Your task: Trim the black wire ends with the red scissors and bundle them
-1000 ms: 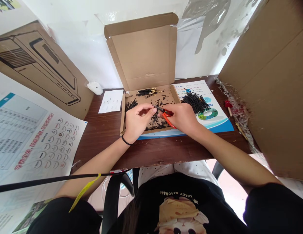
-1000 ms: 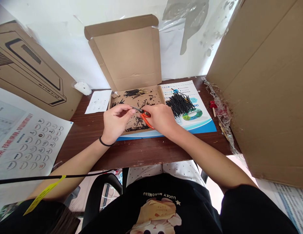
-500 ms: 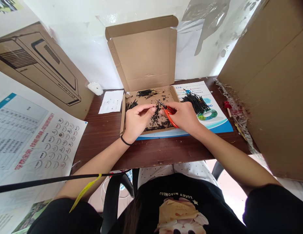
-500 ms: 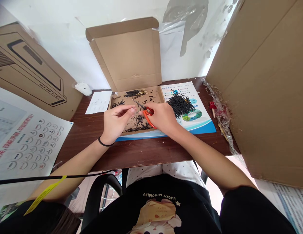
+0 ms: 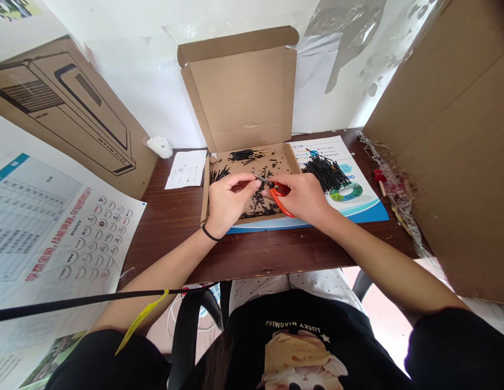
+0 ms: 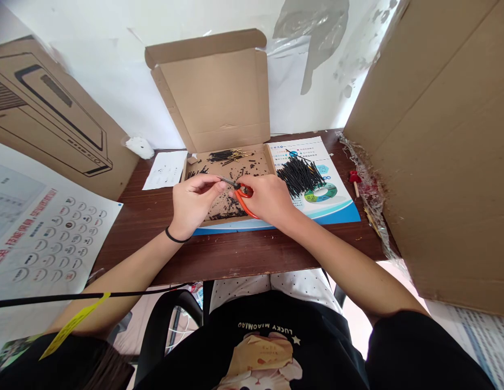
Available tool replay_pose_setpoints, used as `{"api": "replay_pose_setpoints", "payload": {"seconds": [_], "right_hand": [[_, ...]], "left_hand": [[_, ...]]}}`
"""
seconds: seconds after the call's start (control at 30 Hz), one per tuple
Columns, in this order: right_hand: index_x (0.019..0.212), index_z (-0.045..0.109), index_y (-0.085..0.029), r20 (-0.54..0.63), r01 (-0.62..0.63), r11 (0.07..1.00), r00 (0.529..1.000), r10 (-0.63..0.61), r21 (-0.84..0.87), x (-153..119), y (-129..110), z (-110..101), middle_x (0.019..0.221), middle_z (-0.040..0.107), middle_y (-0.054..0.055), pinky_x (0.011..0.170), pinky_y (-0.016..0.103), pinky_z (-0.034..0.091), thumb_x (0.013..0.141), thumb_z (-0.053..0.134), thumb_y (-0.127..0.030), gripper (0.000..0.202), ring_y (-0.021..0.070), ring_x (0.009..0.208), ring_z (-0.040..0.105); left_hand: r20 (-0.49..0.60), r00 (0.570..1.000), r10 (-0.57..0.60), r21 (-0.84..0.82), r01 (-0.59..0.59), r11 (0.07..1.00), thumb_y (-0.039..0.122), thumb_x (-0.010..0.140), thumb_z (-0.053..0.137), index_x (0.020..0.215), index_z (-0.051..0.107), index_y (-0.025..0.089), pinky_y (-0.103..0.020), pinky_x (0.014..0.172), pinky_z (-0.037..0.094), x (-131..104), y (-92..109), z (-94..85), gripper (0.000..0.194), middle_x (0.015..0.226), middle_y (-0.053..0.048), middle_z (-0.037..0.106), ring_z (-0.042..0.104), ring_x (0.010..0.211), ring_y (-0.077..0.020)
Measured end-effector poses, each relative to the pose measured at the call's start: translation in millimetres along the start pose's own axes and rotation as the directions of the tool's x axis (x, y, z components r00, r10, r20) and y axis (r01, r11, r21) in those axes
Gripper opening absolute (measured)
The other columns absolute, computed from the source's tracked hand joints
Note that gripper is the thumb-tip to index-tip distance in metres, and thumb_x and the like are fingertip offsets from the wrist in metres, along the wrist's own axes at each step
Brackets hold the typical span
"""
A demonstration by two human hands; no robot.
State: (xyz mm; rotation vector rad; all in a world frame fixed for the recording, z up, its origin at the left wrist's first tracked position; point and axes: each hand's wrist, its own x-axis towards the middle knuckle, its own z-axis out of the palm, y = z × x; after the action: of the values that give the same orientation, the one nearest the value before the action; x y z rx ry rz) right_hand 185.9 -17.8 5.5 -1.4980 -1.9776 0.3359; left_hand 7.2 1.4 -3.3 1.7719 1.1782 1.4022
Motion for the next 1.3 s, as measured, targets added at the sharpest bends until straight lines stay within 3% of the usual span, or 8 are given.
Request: {"api": "replay_pose_setpoints", "payload": {"seconds": [0.43,0.7,0.87,1.0,1.2,1.3], "right_hand": [[0.083,0.075,-0.02,0.003,0.043,0.99,0.999,-0.043,-0.133,0,0,1,0.067,0.067,0.004,0.058,0.028,0.03,0.088,0.058,-0.05,0.034,0.015,0.061,0.053],[0.088,0.077,-0.023,-0.012,0.0,0.973,1.0,-0.003,-0.232,1,6,3,0.069,0.07,0.006,0.055,0.029,0.022,0.089,0.056,-0.055,0.038,0.0182,0.061,0.056],[0.074,0.073,-0.021,-0.004,-0.059,0.991,0.998,0.059,-0.12,2,3,-2,0.06,0.064,0.004,0.056,0.028,0.025,0.087,0.058,-0.056,0.04,0.0154,0.058,0.05],[0.083,0.075,-0.021,0.007,-0.036,0.999,0.999,0.037,-0.01,1,0,-4,0.066,0.066,0.003,0.058,0.027,0.029,0.085,0.059,-0.058,0.04,0.0142,0.06,0.049],[0.078,0.074,-0.023,0.039,-0.013,0.997,0.999,0.016,-0.081,1,-2,-3,0.06,0.061,0.001,0.057,0.027,0.027,0.085,0.063,-0.048,0.028,0.0135,0.057,0.046],[0.071,0.071,-0.022,0.029,-0.01,0.994,0.999,0.014,-0.113,1,1,-1,0.058,0.059,0.002,0.056,0.028,0.025,0.085,0.062,-0.049,0.031,0.0137,0.056,0.045]], "left_hand": [[-0.002,0.995,0.097,0.1,-0.096,0.99,0.024,0.076,0.076,0.08,0.076,0.02,-0.031,0.076,0.059,0,0,-0.3,0.006,0.086,-0.003,0.077,0.071,0.079,-0.0158],[0.024,0.999,0.024,0.104,-0.027,0.994,0.029,0.076,0.077,0.081,0.076,0.02,-0.031,0.076,0.058,-2,3,0.2,0.01,0.086,-0.005,0.077,0.071,0.078,-0.0165],[0.013,0.999,-0.043,0.051,0.042,0.998,0.032,0.074,0.078,0.082,0.077,0.019,-0.03,0.073,0.058,-1,5,1.7,0.015,0.086,-0.005,0.077,0.07,0.076,-0.0165],[0.012,0.999,-0.051,0.061,0.05,0.997,0.029,0.074,0.077,0.08,0.076,0.019,-0.029,0.07,0.057,0,4,1.7,0.012,0.084,-0.004,0.077,0.069,0.073,-0.0154],[0.007,0.999,-0.032,0.063,0.032,0.997,0.025,0.073,0.077,0.077,0.075,0.019,-0.03,0.075,0.058,0,7,0.7,0.008,0.085,-0.004,0.077,0.07,0.077,-0.0158],[0.017,0.999,-0.044,0.077,0.043,0.996,0.025,0.072,0.078,0.076,0.075,0.019,-0.031,0.075,0.058,0,9,0.3,0.008,0.084,-0.004,0.077,0.069,0.076,-0.016]]}}
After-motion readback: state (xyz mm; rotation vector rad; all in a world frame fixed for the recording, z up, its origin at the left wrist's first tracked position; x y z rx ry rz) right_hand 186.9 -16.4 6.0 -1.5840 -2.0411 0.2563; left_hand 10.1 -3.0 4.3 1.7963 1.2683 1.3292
